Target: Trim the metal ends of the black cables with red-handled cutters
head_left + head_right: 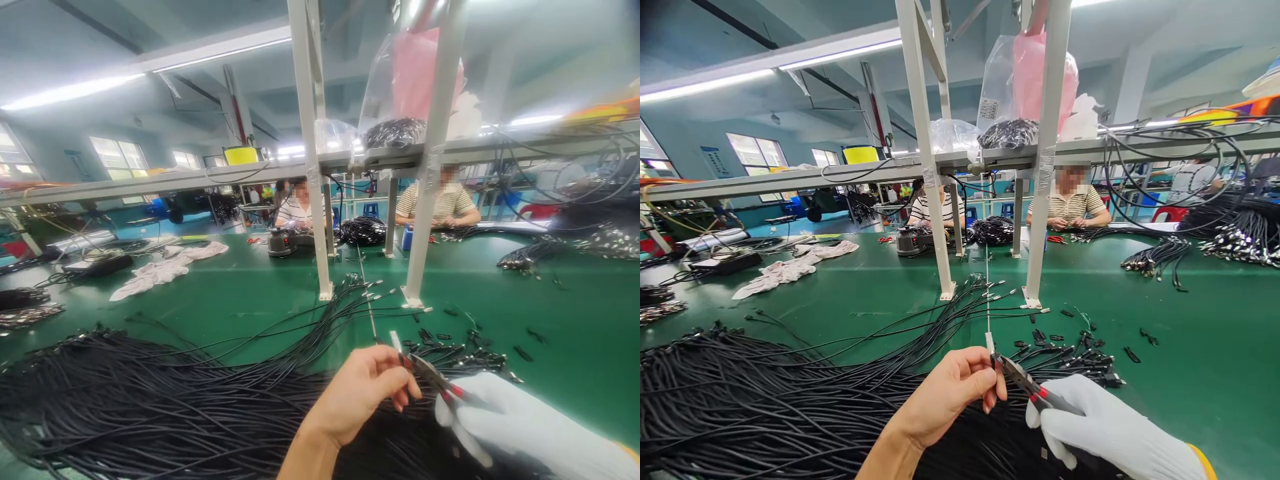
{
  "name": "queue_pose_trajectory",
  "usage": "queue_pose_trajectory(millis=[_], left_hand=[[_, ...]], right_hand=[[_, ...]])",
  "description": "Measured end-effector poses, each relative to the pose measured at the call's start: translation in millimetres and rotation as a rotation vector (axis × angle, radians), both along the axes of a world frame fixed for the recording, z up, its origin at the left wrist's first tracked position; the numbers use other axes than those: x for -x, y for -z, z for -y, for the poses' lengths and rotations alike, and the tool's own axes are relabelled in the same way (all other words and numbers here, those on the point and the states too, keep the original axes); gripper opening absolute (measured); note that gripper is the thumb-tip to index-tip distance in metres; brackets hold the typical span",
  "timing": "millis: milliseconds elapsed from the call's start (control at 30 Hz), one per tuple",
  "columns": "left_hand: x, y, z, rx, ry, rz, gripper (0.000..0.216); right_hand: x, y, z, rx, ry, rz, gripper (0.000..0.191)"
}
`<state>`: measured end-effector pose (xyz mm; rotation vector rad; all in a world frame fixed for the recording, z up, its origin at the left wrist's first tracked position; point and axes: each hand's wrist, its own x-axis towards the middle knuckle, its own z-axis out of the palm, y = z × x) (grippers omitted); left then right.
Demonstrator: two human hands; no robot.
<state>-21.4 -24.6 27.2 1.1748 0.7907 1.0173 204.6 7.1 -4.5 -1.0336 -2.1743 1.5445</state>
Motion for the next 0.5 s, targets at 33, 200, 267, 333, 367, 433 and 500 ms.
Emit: queue_pose_trajectory(millis=[33, 200, 267, 333, 367, 433, 500], left_hand=[[-2, -0.2, 0, -0.010, -0.060, -0.028, 0.026], [-11, 0.9, 0, -0.020, -0.372, -0.071, 0.017], [-12, 1.6, -2, -0.005, -0.452, -0.040, 0.019], [-12, 2.0, -3, 0.019, -0.505, -0.008, 0.021], [-12, 2.0, -4, 0.032, -0.524, 0.005, 0.022], [-11, 1.7, -5, 0.058, -0.545, 0.027, 0.025], [-11, 1.4, -5, 0.080, -0.544, 0.049, 0.030]], right_hand=[[1, -1.1, -1, -0.052, 0.038, 0.048, 0.033], [6, 4.9, -4, -0.469, 0.452, 0.349, 0.039], [11, 12.3, -3, -0.604, 0.561, 0.396, 0.043], [17, 18.2, -1, -0.730, 0.601, 0.403, 0.045], [21, 19.8, 2, -0.784, 0.618, 0.401, 0.044], [29, 20.0, 8, -0.865, 0.650, 0.391, 0.041], [35, 18.2, 13, -0.918, 0.649, 0.376, 0.038]])
